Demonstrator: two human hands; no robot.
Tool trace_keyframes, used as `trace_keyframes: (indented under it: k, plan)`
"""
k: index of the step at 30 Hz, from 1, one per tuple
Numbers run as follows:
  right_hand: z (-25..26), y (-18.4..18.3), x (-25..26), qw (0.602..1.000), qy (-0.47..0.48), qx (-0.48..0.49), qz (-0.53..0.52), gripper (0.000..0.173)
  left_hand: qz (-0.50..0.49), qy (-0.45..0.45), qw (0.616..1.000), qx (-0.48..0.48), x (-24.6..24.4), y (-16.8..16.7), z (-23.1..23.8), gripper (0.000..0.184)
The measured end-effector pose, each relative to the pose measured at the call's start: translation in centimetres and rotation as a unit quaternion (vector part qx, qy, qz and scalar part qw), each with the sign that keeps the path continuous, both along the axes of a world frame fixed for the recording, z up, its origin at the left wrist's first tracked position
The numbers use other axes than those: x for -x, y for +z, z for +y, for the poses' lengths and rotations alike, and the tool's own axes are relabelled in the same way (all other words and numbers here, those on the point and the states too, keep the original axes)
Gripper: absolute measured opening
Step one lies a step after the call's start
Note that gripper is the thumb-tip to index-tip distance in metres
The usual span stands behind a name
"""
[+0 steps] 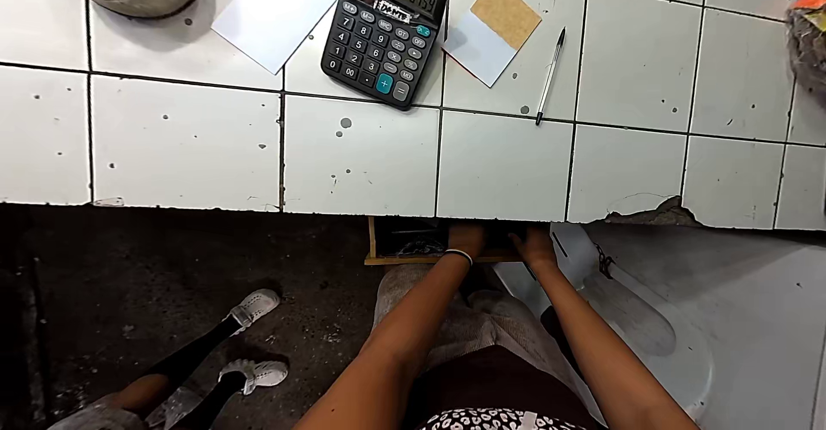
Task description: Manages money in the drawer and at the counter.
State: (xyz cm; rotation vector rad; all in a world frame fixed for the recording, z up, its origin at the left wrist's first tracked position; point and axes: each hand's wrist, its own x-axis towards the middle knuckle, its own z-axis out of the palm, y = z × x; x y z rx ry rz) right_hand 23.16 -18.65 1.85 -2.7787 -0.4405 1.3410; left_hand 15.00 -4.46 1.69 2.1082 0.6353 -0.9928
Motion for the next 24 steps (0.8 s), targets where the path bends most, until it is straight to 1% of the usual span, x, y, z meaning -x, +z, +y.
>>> trace_keyframes:
  k: [5, 13, 15, 18, 21, 24]
  plan:
    - [0.4, 0.1, -0.2, 1.0, 0.025, 0.006, 0.008, 0.054, 0.0, -0.039, 0.999, -0.021, -0.2, 0.3, -0.2, 0.039]
    - [0.4, -0.4, 0.0, 0.999, 0.042, 0.012, 0.006, 0.051, 0.005, -0.142, 0.989, -0.04, -0.1, 0.5, -0.8, 0.033]
    - [0.5, -0.4, 0.1, 0.999, 0.044, 0.018, 0.009, 0.05, -0.006, -0.164, 0.986, -0.037, 0.3, 0.6, -0.7, 0.032]
    - [0.3, -0.6, 0.1, 0.999, 0.05, 0.014, 0.006, 0.048, -0.022, -0.161, 0.986, -0.034, 0.8, 0.4, -0.5, 0.033]
    - [-0.2, -0.8, 0.1, 0.998, 0.059, 0.005, 0.002, 0.041, 0.003, -0.135, 0.991, -0.02, 0.9, -0.4, -0.2, 0.036]
    - [0.0, -0.4, 0.0, 0.995, 0.087, 0.038, -0.003, 0.038, 0.026, -0.139, 0.99, 0.006, 0.7, -0.5, 0.4, 0.038]
